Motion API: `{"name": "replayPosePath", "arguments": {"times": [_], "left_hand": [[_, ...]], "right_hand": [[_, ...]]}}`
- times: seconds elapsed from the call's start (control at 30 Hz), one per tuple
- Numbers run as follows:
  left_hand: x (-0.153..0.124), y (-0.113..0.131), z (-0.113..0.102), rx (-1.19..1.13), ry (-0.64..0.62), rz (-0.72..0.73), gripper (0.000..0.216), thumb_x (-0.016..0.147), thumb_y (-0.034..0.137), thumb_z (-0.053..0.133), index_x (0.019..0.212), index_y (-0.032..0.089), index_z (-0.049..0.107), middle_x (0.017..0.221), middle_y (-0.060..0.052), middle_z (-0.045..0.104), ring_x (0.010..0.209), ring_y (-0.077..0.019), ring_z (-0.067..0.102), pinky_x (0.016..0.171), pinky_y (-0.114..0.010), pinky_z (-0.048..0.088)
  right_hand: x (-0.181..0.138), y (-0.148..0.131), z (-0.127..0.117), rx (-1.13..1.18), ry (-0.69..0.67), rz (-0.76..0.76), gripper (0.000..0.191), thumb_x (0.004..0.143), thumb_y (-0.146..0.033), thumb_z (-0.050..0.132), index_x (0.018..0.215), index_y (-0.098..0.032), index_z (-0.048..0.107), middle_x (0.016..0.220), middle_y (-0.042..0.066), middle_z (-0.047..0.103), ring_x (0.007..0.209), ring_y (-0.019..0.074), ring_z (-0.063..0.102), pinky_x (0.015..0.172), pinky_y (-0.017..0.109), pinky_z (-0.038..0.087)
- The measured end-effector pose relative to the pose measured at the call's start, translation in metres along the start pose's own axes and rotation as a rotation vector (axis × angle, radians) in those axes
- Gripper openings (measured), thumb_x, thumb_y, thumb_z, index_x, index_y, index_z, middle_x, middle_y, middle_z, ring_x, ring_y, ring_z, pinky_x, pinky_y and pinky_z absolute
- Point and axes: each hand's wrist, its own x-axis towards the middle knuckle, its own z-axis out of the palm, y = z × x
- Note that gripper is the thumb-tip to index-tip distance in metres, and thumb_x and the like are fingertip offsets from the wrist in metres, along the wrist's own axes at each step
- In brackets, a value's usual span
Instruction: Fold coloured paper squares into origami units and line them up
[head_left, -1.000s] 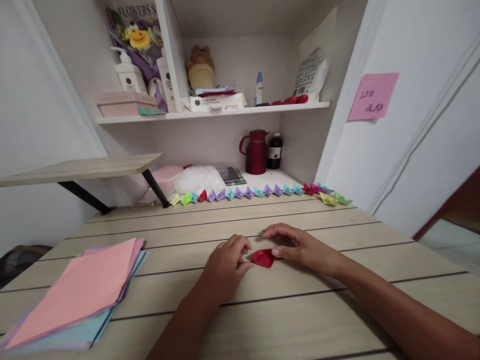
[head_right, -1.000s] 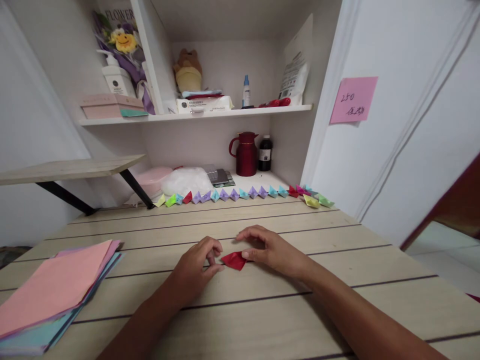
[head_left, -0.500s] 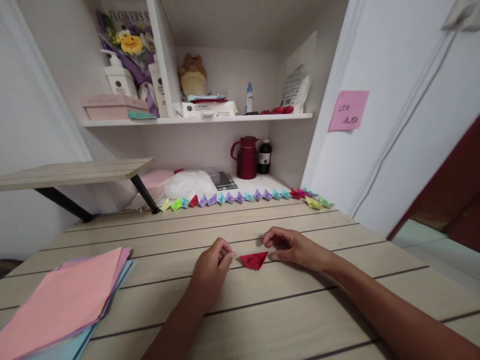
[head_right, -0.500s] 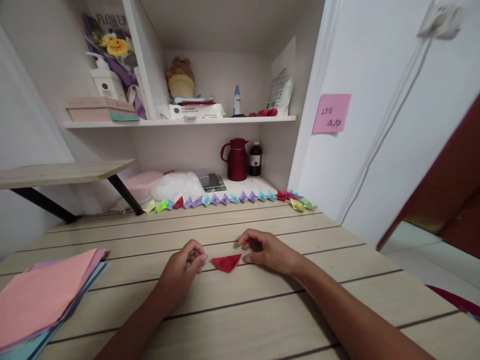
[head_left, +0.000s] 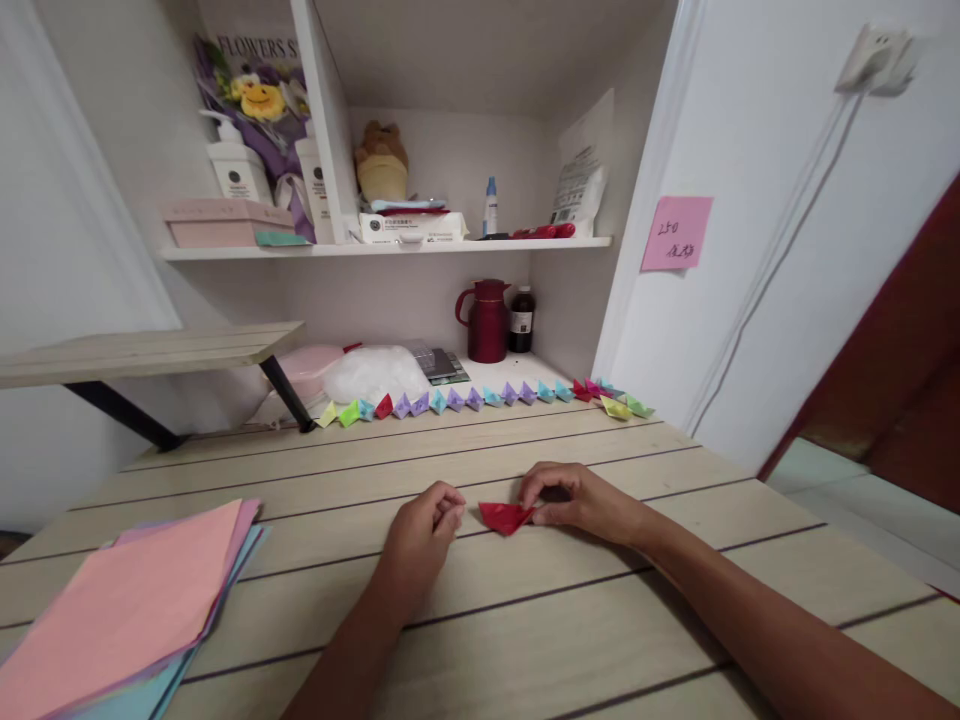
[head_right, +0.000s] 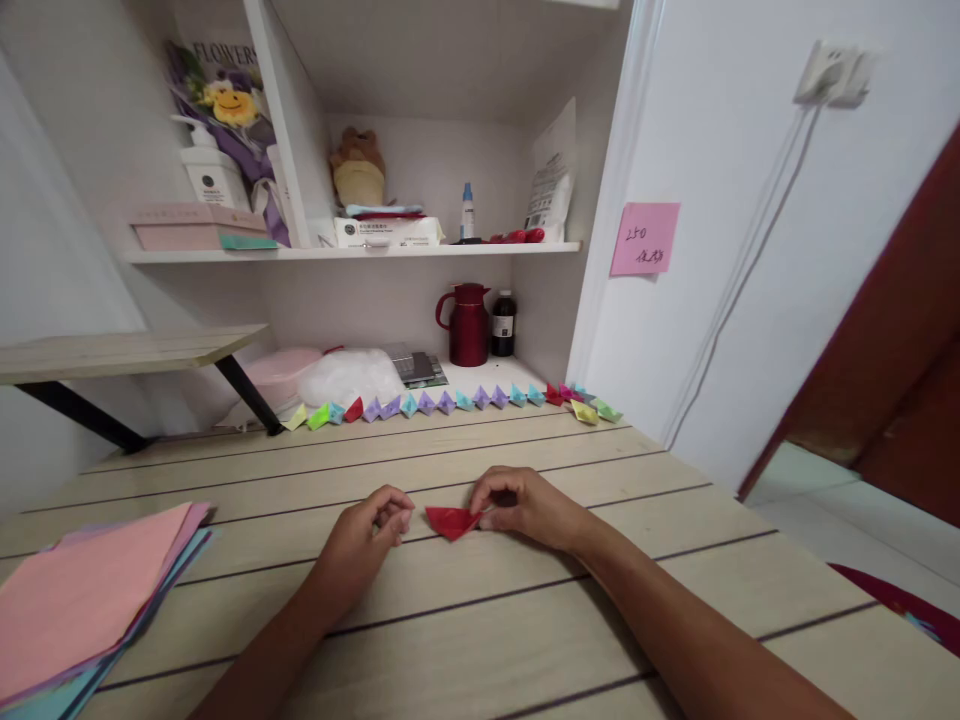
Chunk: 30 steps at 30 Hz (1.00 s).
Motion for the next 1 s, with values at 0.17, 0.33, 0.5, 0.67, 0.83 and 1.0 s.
{"name": "replayPosePath", "arguments": {"times": [0.17,0.33,0.5,0.67,0.83,1.0], "left_hand": [[0.001,0.001,-0.001,0.015,-0.020,0.001,0.015,0.080,0.029,0.047,0.080,0.020,0.060,0.067,0.001,0.059,0.063,-0.0155,0.056,0.060,-0.024,0.041],[0.000,0.002,-0.004,0.058,-0.020,0.011,0.017,0.080,0.032,0.048,0.075,0.020,0.059,0.063,0.002,0.054,0.062,-0.0162,0.052,0.059,-0.025,0.038],[0.002,-0.001,-0.004,0.030,-0.065,-0.003,0.022,0.082,0.037,0.046,0.074,0.020,0.057,0.064,0.002,0.053,0.063,-0.0168,0.051,0.060,-0.025,0.037],[0.006,0.000,-0.003,0.071,-0.071,-0.038,0.022,0.081,0.038,0.045,0.074,0.021,0.056,0.062,0.003,0.050,0.062,-0.0166,0.049,0.060,-0.025,0.036],[0.008,0.000,-0.001,0.107,-0.056,-0.106,0.020,0.080,0.037,0.045,0.074,0.021,0.057,0.062,0.003,0.048,0.061,-0.0162,0.046,0.057,-0.024,0.035],[0.007,0.002,-0.002,0.139,-0.060,-0.097,0.024,0.081,0.040,0.045,0.075,0.022,0.059,0.066,0.002,0.054,0.065,-0.0171,0.050,0.063,-0.024,0.038]], "right_hand": [[0.001,-0.002,0.007,0.005,0.066,0.048,0.018,0.074,-0.035,0.073,0.078,-0.018,0.071,0.085,0.005,0.071,0.081,0.0194,0.064,0.077,0.031,0.050],[0.005,-0.008,0.008,-0.120,0.342,0.082,0.012,0.075,-0.029,0.068,0.073,-0.018,0.071,0.080,0.003,0.072,0.078,0.0186,0.065,0.074,0.028,0.049],[0.013,0.017,-0.037,-0.305,0.660,0.163,0.019,0.078,-0.032,0.058,0.075,-0.017,0.069,0.076,0.004,0.070,0.071,0.0184,0.063,0.066,0.028,0.047],[0.004,0.054,-0.095,-0.540,0.946,0.269,0.022,0.081,-0.035,0.054,0.081,-0.020,0.069,0.081,0.004,0.065,0.072,0.0191,0.058,0.067,0.029,0.041],[-0.007,0.084,-0.121,-0.731,1.108,0.401,0.024,0.085,-0.035,0.051,0.088,-0.021,0.071,0.087,0.004,0.055,0.071,0.0175,0.053,0.060,0.027,0.035],[-0.008,0.099,-0.133,-0.864,1.103,0.489,0.024,0.088,-0.035,0.050,0.090,-0.024,0.071,0.085,0.003,0.052,0.068,0.0156,0.050,0.055,0.026,0.030]]}}
